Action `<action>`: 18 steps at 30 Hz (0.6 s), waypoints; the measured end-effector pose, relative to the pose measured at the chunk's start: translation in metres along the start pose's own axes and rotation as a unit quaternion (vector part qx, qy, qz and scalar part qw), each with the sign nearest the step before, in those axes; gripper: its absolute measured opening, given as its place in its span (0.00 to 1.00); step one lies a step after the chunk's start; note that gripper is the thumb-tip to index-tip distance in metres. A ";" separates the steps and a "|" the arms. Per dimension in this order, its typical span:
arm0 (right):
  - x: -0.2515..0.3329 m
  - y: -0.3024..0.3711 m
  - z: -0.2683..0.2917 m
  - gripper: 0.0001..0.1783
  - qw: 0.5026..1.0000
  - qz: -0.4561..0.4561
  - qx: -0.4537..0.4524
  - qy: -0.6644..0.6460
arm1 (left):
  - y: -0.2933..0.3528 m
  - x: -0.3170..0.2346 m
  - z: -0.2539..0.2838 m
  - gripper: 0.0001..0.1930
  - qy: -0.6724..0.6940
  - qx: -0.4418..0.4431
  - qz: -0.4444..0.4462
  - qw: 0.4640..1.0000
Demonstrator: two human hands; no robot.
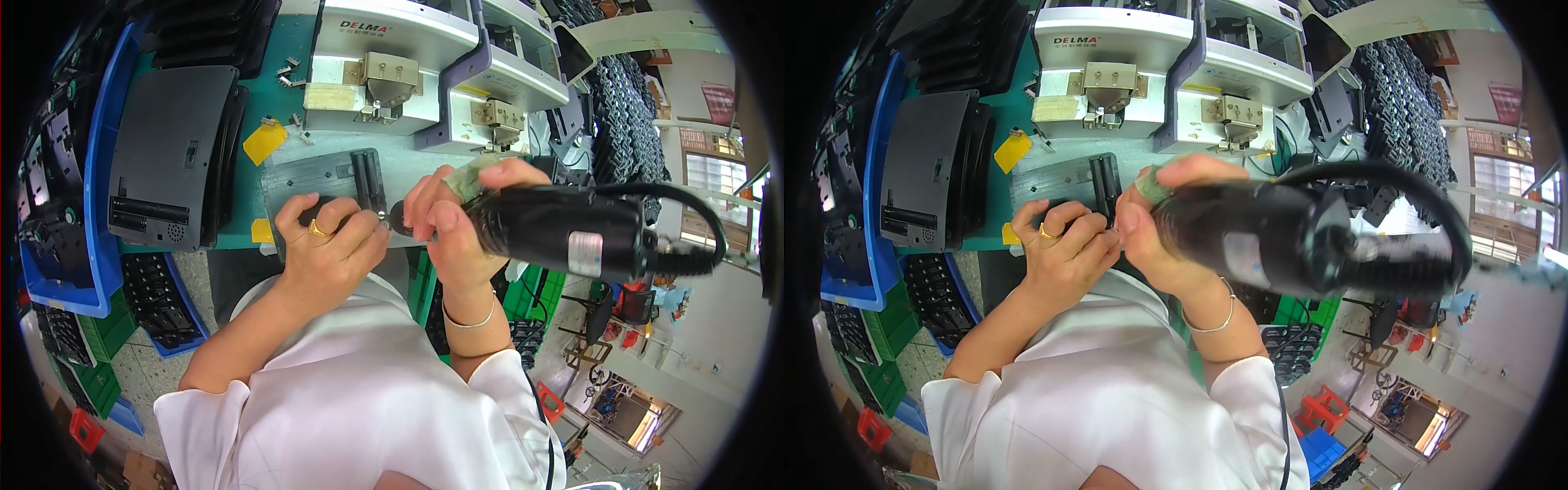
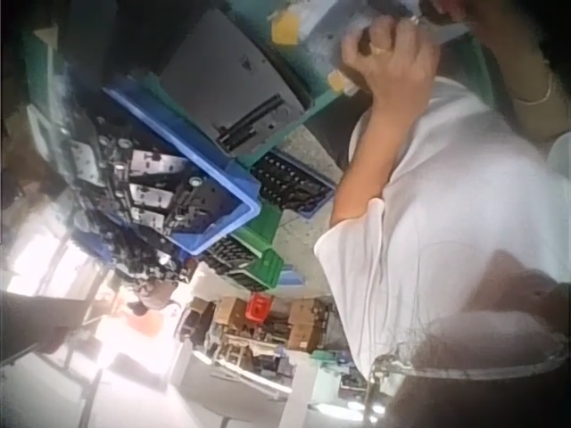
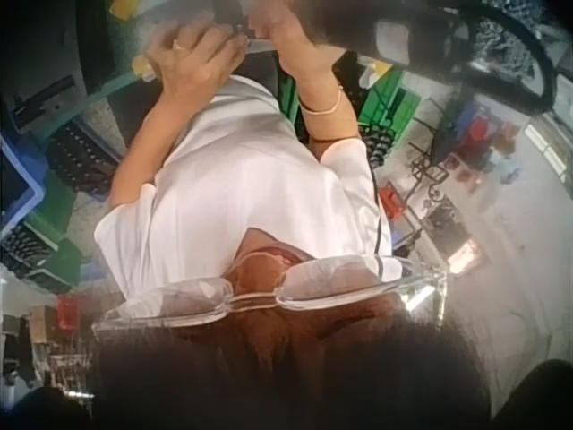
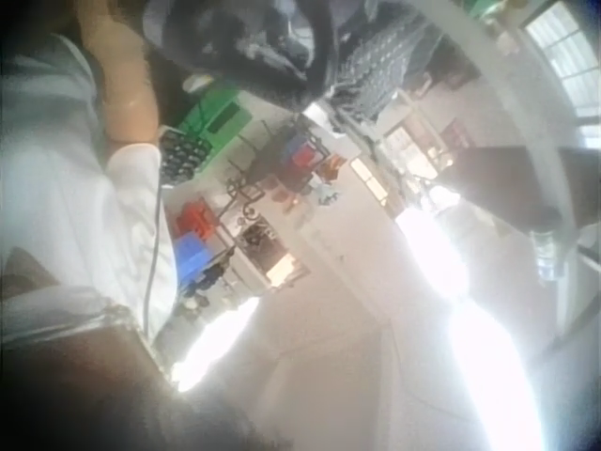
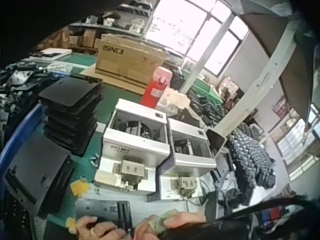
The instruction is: The person assembles plastic electronic housings by securing them with screws using an electric screwdriver.
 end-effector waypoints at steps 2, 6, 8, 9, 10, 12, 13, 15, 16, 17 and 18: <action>0.001 0.004 -0.001 0.23 0.999 0.006 -0.007 0.031 | 0.001 0.002 0.000 0.09 -0.003 0.000 -0.001 1.000; -0.002 0.002 0.000 0.22 0.998 -0.015 -0.065 -0.002 | 0.003 0.003 0.004 0.09 -0.012 0.001 -0.014 1.000; -0.003 0.004 0.003 0.22 0.997 -0.007 -0.079 0.007 | 0.001 0.006 0.004 0.08 -0.005 0.006 -0.020 1.000; -0.003 0.007 0.004 0.22 0.997 -0.005 -0.077 0.006 | 0.002 0.007 0.004 0.08 0.000 0.015 -0.023 1.000; -0.002 0.009 0.000 0.22 0.998 0.003 -0.044 0.049 | 0.002 0.006 0.006 0.08 -0.002 0.012 -0.024 1.000; 0.008 0.006 -0.013 0.22 0.993 0.036 0.019 0.114 | -0.002 0.006 0.007 0.08 -0.001 0.018 -0.026 0.999; 0.008 0.007 -0.015 0.21 0.995 0.035 0.012 0.089 | -0.003 0.004 0.007 0.08 0.002 0.018 -0.030 0.999; 0.006 0.006 -0.014 0.22 0.995 0.028 0.024 0.088 | -0.004 0.004 0.004 0.07 0.006 0.021 -0.034 0.999; 0.009 0.002 -0.014 0.22 0.995 0.036 0.026 0.088 | -0.003 0.005 0.001 0.08 0.005 0.024 -0.031 0.999; 0.010 -0.003 -0.004 0.23 0.999 0.028 -0.028 -0.004 | -0.003 0.005 0.000 0.08 0.005 0.029 -0.034 0.999; 0.008 -0.007 0.007 0.24 0.992 0.016 -0.083 -0.095 | -0.001 0.006 -0.003 0.11 0.001 0.028 -0.037 0.999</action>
Point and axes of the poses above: each hand's wrist, its own y-axis away from the middle knuckle, its own z-axis out of the back of the hand, x = y × z, the point moved 10 cm from there along -y, towards the middle knuckle, and after that the axes turned 4 degrees about z, right-handed, at the moved point
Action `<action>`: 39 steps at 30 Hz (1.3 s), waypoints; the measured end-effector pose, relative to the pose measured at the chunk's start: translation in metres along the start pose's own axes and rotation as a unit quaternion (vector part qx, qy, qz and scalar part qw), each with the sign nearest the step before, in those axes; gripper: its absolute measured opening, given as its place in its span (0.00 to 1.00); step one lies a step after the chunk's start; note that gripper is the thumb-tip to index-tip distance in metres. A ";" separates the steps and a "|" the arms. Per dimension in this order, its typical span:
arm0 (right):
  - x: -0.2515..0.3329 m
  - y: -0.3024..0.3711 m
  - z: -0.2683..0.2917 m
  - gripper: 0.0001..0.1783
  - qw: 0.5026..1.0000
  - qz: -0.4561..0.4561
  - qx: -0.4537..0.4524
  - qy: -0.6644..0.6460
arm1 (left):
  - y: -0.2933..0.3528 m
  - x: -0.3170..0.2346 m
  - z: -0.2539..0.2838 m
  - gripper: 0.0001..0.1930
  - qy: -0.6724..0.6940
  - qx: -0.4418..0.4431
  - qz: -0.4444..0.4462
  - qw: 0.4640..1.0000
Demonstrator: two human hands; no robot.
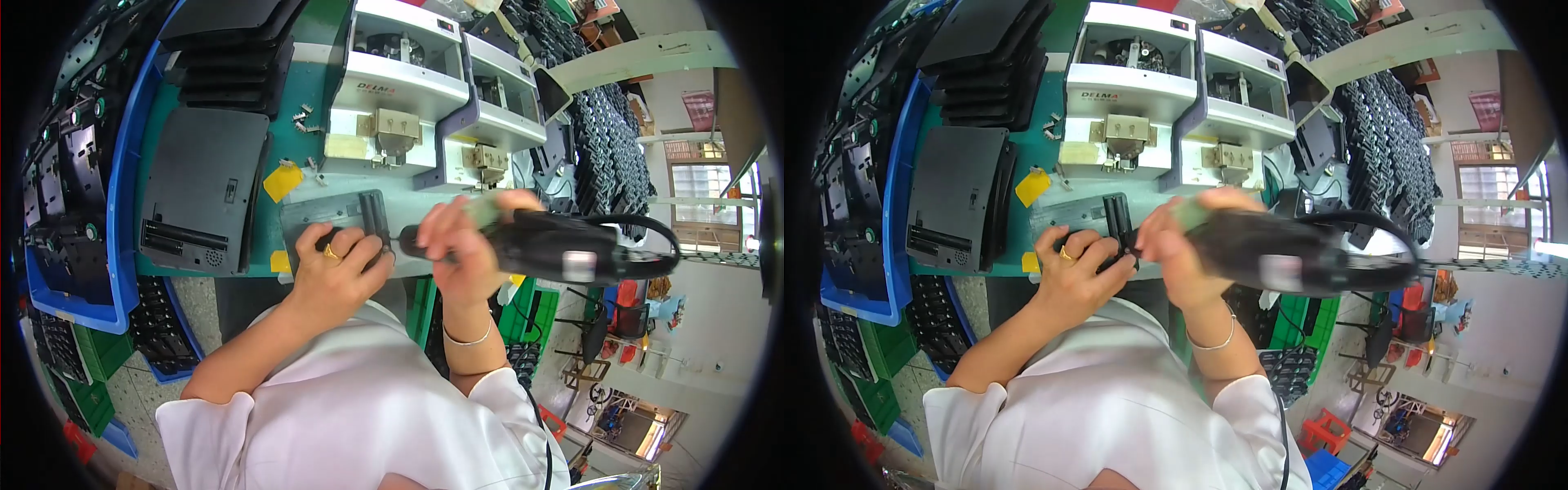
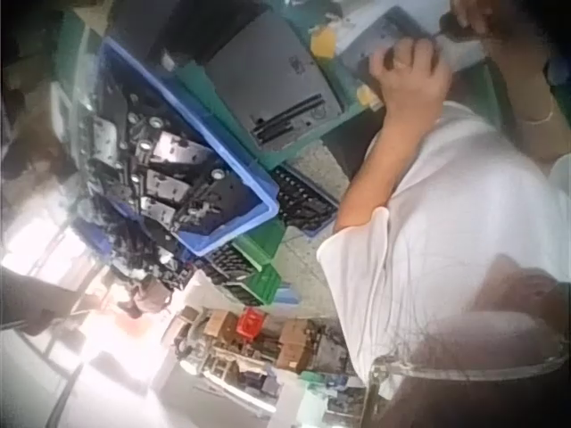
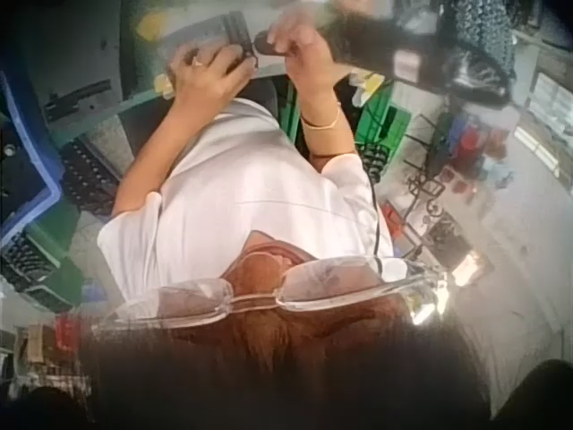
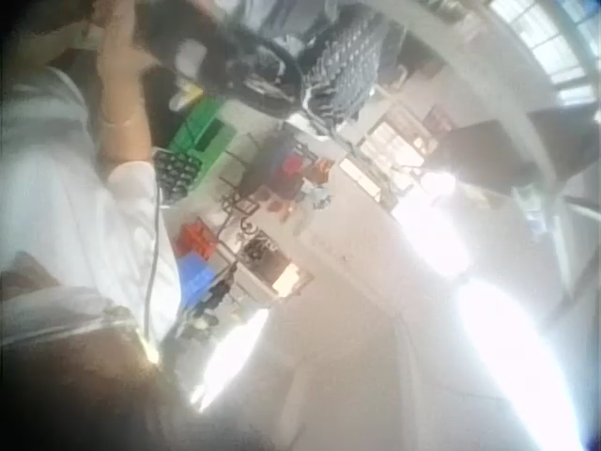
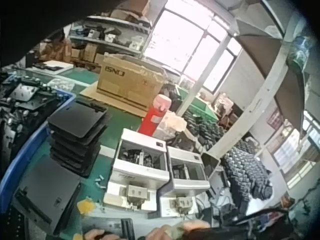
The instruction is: The person assembles plastic electronic housings by securing them with screws using an electric screwdriver.
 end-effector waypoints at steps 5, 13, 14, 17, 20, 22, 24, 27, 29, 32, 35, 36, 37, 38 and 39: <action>0.031 -0.052 -0.009 0.33 0.991 0.124 -0.052 -0.016 | 0.002 -0.006 0.002 0.16 -0.007 0.007 -0.003 1.000; 0.010 -0.072 -0.033 0.26 0.983 0.155 0.016 0.097 | 0.003 -0.001 -0.001 0.11 -0.012 0.017 -0.002 1.000; 0.009 -0.072 -0.033 0.26 0.983 0.154 0.017 0.097 | 0.003 -0.001 -0.002 0.11 -0.012 0.017 -0.001 1.000; 0.005 -0.072 -0.034 0.26 0.982 0.152 0.020 0.110 | 0.003 0.000 -0.001 0.11 -0.008 0.007 0.006 1.000; 0.000 -0.072 -0.031 0.26 0.986 0.128 0.005 0.111 | 0.005 0.002 -0.001 0.11 -0.002 0.011 0.012 1.000; 0.000 -0.072 -0.032 0.26 0.986 0.124 0.009 0.112 | 0.005 0.003 -0.001 0.11 0.003 0.019 0.016 1.000; 0.001 -0.072 -0.035 0.27 0.986 0.119 0.012 0.116 | 0.004 0.003 -0.001 0.11 0.004 0.018 0.020 1.000; 0.000 -0.070 -0.037 0.27 0.985 0.120 0.014 0.124 | 0.005 0.005 -0.002 0.12 0.006 0.021 0.025 0.999; 0.002 -0.073 -0.037 0.27 0.984 0.124 0.011 0.127 | 0.003 0.003 -0.003 0.14 0.008 0.026 0.026 0.999; -0.007 -0.081 -0.042 0.27 0.990 0.074 0.032 0.117 | 0.000 0.008 0.003 0.13 0.024 0.017 0.054 0.998; -0.001 -0.077 -0.037 0.28 0.990 0.070 0.015 0.119 | 0.000 0.009 0.001 0.14 0.038 0.027 0.060 0.997; 0.000 -0.077 -0.037 0.28 0.990 0.070 0.014 0.119 | 0.001 0.009 0.002 0.14 0.037 0.028 0.059 0.997; 0.002 -0.077 -0.035 0.28 0.990 0.080 0.006 0.115 | 0.001 0.009 0.001 0.14 0.041 0.032 0.060 0.997; 0.004 -0.076 -0.033 0.28 0.990 0.089 -0.002 0.112 | 0.001 0.009 0.001 0.15 0.044 0.036 0.061 0.997; 0.003 -0.076 -0.034 0.28 0.990 0.090 -0.003 0.112 | 0.001 0.009 0.001 0.15 0.044 0.037 0.060 0.997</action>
Point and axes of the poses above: each hand's wrist, its own y-axis away from the middle knuckle, its own z-axis out of the back of the hand, x = y × z, the point moved 10 cm from there along -y, towards the middle knuckle, and after that the axes turned 4 degrees about z, right-handed, at the moved point
